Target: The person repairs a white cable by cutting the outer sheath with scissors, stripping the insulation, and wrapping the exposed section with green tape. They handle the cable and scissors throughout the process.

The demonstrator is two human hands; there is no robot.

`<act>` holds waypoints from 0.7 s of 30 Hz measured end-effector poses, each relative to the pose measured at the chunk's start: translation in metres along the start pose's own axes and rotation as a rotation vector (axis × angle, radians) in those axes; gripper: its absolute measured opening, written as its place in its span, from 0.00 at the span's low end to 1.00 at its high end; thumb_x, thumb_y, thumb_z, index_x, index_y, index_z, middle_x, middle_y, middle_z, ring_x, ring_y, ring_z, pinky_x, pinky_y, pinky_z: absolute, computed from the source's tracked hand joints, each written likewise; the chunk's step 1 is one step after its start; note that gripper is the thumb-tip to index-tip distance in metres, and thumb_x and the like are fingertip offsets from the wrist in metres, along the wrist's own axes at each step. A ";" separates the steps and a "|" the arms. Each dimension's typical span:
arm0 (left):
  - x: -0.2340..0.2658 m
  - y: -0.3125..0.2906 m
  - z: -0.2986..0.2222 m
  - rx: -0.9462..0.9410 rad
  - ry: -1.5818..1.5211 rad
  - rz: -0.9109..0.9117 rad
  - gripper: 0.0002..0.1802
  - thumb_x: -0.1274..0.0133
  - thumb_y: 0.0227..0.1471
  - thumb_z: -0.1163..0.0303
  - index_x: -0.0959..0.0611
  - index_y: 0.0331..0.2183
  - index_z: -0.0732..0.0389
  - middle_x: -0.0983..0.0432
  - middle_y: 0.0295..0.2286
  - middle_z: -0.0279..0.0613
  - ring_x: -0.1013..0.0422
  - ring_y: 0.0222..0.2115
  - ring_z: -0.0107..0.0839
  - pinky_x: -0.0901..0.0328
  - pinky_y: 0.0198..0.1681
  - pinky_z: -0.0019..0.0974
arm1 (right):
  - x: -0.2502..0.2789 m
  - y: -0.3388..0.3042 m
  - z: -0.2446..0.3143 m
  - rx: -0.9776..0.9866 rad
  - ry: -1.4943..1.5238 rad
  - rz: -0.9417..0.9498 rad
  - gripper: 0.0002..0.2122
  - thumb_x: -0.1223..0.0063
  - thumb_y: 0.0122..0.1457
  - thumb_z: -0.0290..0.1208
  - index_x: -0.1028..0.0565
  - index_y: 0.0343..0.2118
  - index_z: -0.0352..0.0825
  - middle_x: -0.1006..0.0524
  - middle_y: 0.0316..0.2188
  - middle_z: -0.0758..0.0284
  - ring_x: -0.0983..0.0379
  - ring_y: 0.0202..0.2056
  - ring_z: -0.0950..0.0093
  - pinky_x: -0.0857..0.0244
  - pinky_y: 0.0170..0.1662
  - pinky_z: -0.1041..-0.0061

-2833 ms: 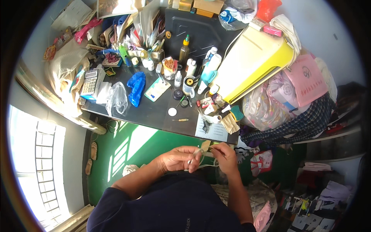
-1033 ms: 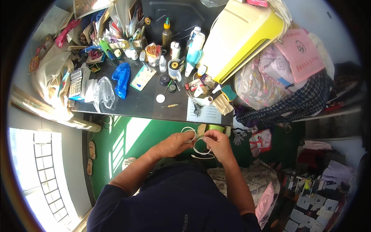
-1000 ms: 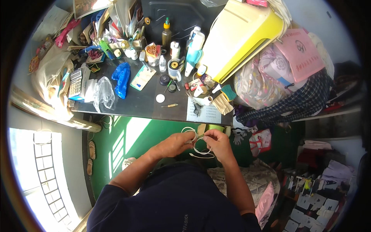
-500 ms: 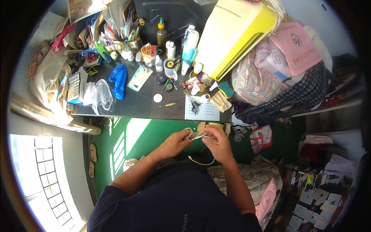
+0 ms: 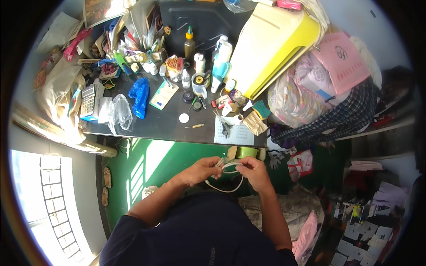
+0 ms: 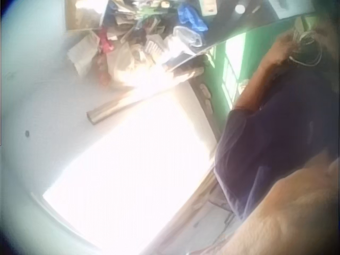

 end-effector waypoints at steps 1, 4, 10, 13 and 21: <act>-0.002 -0.001 0.000 0.008 0.005 0.035 0.04 0.49 0.63 0.72 0.21 0.38 0.60 0.26 0.29 0.30 0.32 0.32 0.20 0.36 0.39 0.26 | -0.001 0.001 -0.002 0.013 -0.030 -0.016 0.03 0.38 0.60 0.21 0.22 0.36 0.32 0.23 0.28 0.75 0.31 0.29 0.88 0.40 0.31 0.86; -0.006 -0.004 -0.003 0.033 -0.039 0.115 0.04 0.48 0.64 0.70 0.22 0.38 0.60 0.27 0.29 0.30 0.32 0.32 0.20 0.38 0.39 0.25 | -0.004 0.002 -0.004 0.008 -0.051 -0.067 0.05 0.35 0.58 0.23 0.22 0.33 0.31 0.22 0.28 0.75 0.29 0.30 0.87 0.36 0.34 0.85; -0.006 -0.002 0.015 0.045 -0.372 0.133 0.07 0.48 0.65 0.67 0.24 0.37 0.60 0.30 0.28 0.33 0.34 0.31 0.25 0.39 0.38 0.28 | -0.014 0.008 -0.008 0.046 0.099 -0.155 0.09 0.35 0.58 0.21 0.28 0.29 0.36 0.29 0.23 0.79 0.35 0.25 0.89 0.42 0.28 0.86; -0.002 -0.002 0.016 0.022 -0.441 0.056 0.09 0.48 0.64 0.64 0.24 0.36 0.60 0.33 0.27 0.32 0.37 0.30 0.26 0.40 0.38 0.31 | -0.015 0.008 -0.012 0.084 0.199 -0.096 0.10 0.35 0.57 0.18 0.28 0.31 0.38 0.29 0.24 0.79 0.35 0.25 0.89 0.40 0.28 0.86; 0.007 -0.002 0.015 -0.082 -0.574 0.031 0.11 0.46 0.63 0.61 0.24 0.34 0.57 0.34 0.26 0.30 0.38 0.28 0.25 0.40 0.37 0.31 | -0.017 0.001 0.006 0.040 0.003 0.083 0.09 0.33 0.55 0.19 0.25 0.34 0.34 0.25 0.28 0.77 0.31 0.28 0.89 0.37 0.33 0.88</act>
Point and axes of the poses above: each hand's wrist, its own y-axis towards the middle knuckle, its own x-axis out of the back of the hand, z = x × y, the point moved 4 cm from there along y, towards the middle knuckle
